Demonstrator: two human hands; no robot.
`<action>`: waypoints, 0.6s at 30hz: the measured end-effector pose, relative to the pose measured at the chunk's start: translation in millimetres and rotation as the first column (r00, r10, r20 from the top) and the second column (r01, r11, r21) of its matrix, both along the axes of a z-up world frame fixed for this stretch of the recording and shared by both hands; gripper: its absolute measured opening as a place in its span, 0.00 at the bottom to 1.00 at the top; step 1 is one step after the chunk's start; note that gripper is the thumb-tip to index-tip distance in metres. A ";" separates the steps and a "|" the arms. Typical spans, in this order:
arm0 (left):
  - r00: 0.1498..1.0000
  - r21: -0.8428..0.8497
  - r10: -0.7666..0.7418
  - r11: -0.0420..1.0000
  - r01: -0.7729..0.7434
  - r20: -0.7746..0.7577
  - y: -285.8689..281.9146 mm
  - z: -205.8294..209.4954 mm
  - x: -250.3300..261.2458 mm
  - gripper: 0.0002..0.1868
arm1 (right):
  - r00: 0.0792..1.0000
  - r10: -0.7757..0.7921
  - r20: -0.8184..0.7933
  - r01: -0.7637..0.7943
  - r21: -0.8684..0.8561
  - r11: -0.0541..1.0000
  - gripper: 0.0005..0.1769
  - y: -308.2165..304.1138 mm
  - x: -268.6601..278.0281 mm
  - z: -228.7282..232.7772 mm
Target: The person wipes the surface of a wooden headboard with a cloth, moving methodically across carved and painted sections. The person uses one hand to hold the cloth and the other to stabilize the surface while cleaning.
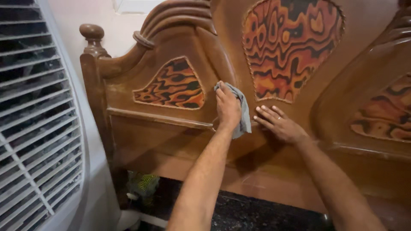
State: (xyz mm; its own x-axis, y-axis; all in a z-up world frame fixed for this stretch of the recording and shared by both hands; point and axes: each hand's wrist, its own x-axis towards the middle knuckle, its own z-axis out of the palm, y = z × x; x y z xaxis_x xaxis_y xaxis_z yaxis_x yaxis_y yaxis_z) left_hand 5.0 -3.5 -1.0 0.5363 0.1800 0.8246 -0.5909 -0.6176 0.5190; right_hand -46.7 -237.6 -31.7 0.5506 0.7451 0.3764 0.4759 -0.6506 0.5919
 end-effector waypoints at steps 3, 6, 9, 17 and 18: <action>1.000 0.001 -0.007 1.000 0.007 0.002 2.4 2.2 3.9 0.45 | 0.999 -0.029 0.035 0.031 -0.050 0.998 0.43 1.3 0.7 5.8; 0.999 -0.004 -0.013 1.000 0.013 0.029 -0.5 2.1 5.8 0.45 | 0.996 0.016 0.088 -0.013 -0.040 0.999 0.40 0.6 1.7 2.4; 1.000 -0.001 -0.001 1.000 0.001 0.019 -2.2 -3.0 7.7 0.44 | 0.997 0.028 0.070 -0.027 -0.017 0.999 0.40 -4.1 3.3 0.0; 0.990 -0.048 -0.097 0.995 0.092 -0.105 5.1 -0.1 0.5 0.49 | 0.996 0.079 0.038 -0.080 0.028 0.996 0.37 -4.6 0.4 -0.2; 0.992 -0.046 -0.105 0.994 0.102 -0.066 6.8 -1.7 0.0 0.50 | 0.995 0.098 0.034 -0.099 0.033 0.995 0.37 -5.7 0.7 -0.3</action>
